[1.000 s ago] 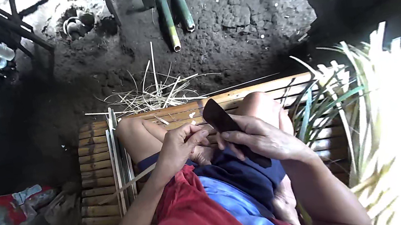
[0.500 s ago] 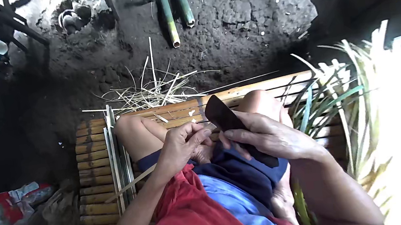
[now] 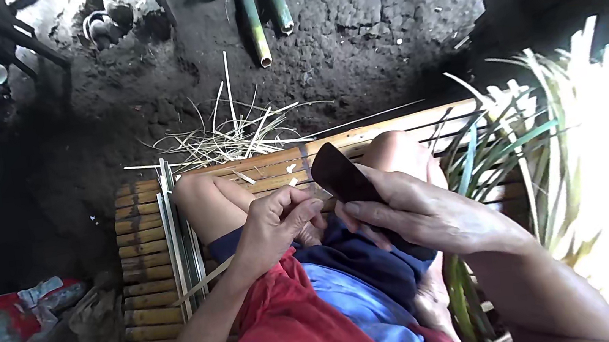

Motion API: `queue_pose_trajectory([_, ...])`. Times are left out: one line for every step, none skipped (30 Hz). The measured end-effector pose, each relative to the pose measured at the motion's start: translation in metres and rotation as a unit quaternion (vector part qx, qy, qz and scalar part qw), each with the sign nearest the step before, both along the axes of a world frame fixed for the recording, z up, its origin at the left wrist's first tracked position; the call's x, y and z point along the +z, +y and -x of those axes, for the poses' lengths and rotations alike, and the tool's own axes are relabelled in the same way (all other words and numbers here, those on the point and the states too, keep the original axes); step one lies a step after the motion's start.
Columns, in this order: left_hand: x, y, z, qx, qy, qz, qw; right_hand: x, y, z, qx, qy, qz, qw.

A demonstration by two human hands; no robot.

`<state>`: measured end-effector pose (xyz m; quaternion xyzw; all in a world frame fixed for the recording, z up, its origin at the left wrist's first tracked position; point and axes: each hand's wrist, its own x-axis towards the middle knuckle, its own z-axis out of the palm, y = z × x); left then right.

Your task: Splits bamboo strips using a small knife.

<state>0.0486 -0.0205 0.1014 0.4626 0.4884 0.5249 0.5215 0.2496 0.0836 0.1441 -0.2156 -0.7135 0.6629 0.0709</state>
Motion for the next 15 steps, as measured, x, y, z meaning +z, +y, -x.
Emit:
queue_pose_trajectory([0.001,0.000,0.001,-0.005,0.000,-0.003,1.000,0.002,0.000,0.000,0.006,0.000,-0.005,1.000])
queue_pose_trajectory([0.003,0.000,0.002,-0.013,0.001,-0.006,1.000,0.003,0.001,0.000,0.014,0.000,-0.006,1.000])
queue_pose_trajectory([0.004,0.000,0.003,-0.021,0.004,-0.009,1.000,0.004,0.001,0.001,0.020,0.000,-0.002,1.000])
queue_pose_trajectory([0.005,0.000,0.004,-0.027,0.007,-0.010,1.000,0.005,0.002,0.001,0.023,0.000,0.006,1.000])
queue_pose_trajectory([0.006,0.000,0.004,-0.031,0.004,-0.009,0.999,0.006,0.002,0.002,0.024,0.000,0.014,1.000])
queue_pose_trajectory([0.006,-0.001,0.005,-0.034,-0.006,-0.004,0.999,0.007,0.000,0.003,0.019,0.001,0.023,1.000])
queue_pose_trajectory([0.006,-0.001,0.005,-0.035,-0.021,0.001,0.999,0.007,-0.002,0.004,0.009,0.004,0.029,1.000])
queue_pose_trajectory([0.005,-0.001,0.005,-0.036,-0.037,0.004,0.999,0.006,-0.005,0.006,-0.003,0.011,0.034,0.999])
queue_pose_trajectory([0.005,-0.001,0.004,-0.036,-0.047,0.005,0.998,0.004,-0.008,0.007,-0.013,0.024,0.039,0.999])
queue_pose_trajectory([0.005,-0.001,0.004,-0.033,-0.049,0.006,0.998,0.001,-0.010,0.009,-0.022,0.035,0.046,0.998])
queue_pose_trajectory([0.007,-0.001,0.004,-0.032,-0.040,0.005,0.999,-0.001,-0.011,0.011,-0.027,0.041,0.051,0.997])
queue_pose_trajectory([0.009,-0.002,0.004,-0.031,-0.021,0.001,0.999,-0.003,-0.012,0.012,-0.026,0.040,0.057,0.997])
queue_pose_trajectory([0.011,-0.003,0.004,-0.031,-0.002,-0.004,1.000,-0.003,-0.012,0.013,-0.022,0.036,0.064,0.997])
queue_pose_trajectory([0.013,-0.004,0.005,-0.032,0.013,-0.007,0.999,-0.002,-0.013,0.013,-0.019,0.032,0.066,0.997])
queue_pose_trajectory([0.014,-0.005,0.004,-0.031,0.022,-0.006,0.999,-0.001,-0.013,0.013,-0.017,0.030,0.064,0.997])
